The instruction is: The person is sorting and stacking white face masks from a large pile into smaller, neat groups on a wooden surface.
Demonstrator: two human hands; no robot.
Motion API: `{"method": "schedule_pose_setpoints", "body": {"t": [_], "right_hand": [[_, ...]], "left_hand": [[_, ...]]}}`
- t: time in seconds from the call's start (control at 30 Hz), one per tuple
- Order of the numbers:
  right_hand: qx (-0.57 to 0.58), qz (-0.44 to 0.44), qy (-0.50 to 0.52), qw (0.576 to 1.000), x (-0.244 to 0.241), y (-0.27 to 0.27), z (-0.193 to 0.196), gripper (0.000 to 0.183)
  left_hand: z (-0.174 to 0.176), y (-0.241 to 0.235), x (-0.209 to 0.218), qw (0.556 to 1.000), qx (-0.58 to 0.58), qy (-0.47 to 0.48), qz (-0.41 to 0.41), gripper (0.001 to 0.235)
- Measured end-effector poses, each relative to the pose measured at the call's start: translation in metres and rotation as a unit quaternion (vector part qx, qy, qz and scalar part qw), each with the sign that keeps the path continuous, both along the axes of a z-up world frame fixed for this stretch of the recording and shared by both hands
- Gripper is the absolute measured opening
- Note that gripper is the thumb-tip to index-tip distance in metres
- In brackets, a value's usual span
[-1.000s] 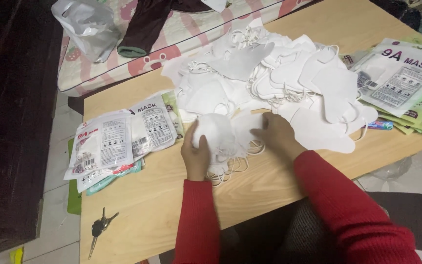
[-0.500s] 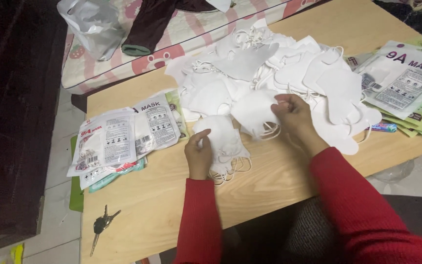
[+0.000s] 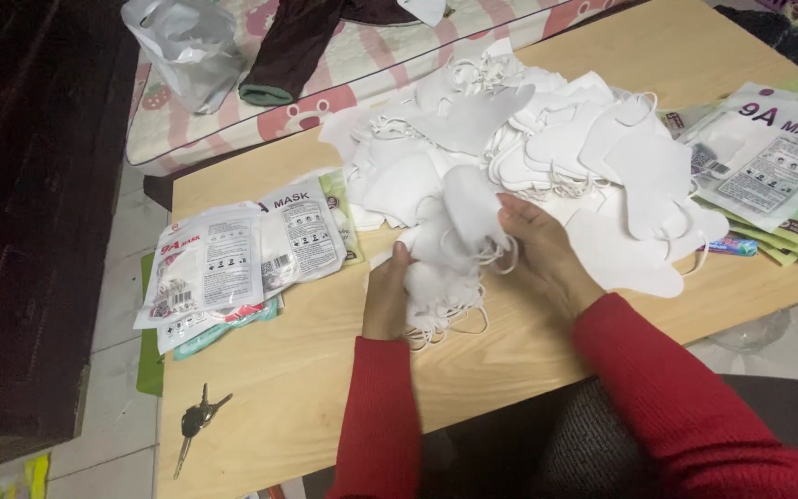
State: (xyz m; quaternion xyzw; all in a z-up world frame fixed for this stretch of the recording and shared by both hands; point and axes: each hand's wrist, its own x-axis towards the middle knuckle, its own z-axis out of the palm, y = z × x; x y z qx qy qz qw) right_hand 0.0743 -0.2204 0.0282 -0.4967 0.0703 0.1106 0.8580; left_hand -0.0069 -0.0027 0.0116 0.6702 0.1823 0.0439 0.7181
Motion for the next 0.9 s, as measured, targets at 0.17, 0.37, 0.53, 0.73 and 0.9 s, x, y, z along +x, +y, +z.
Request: {"method": "schedule_pose_setpoints", "body": {"t": [0.17, 0.37, 0.53, 0.73, 0.9], "right_hand": [[-0.107, 0.051, 0.018, 0.993, -0.004, 0.006, -0.003, 0.044], [-0.184, 0.007, -0.012, 0.983, 0.009, -0.005, -0.017, 0.026], [-0.146, 0.006, -0.068, 0.987, 0.021, -0.021, -0.006, 0.01], [-0.032, 0.012, -0.082, 0.996, 0.013, -0.025, 0.007, 0.014], [-0.065, 0.021, -0.059, 0.996, 0.018, -0.022, -0.003, 0.014]], "left_hand": [[-0.031, 0.006, 0.013, 0.99, -0.117, -0.032, 0.071, 0.033], [-0.014, 0.007, 0.009, 0.988, -0.095, -0.043, 0.118, 0.029], [-0.019, 0.014, 0.007, 0.994, -0.07, -0.013, 0.081, 0.029], [-0.013, 0.011, 0.005, 0.993, 0.09, 0.007, 0.072, 0.017], [-0.031, 0.014, 0.015, 0.984, 0.109, -0.004, 0.139, 0.015]]}}
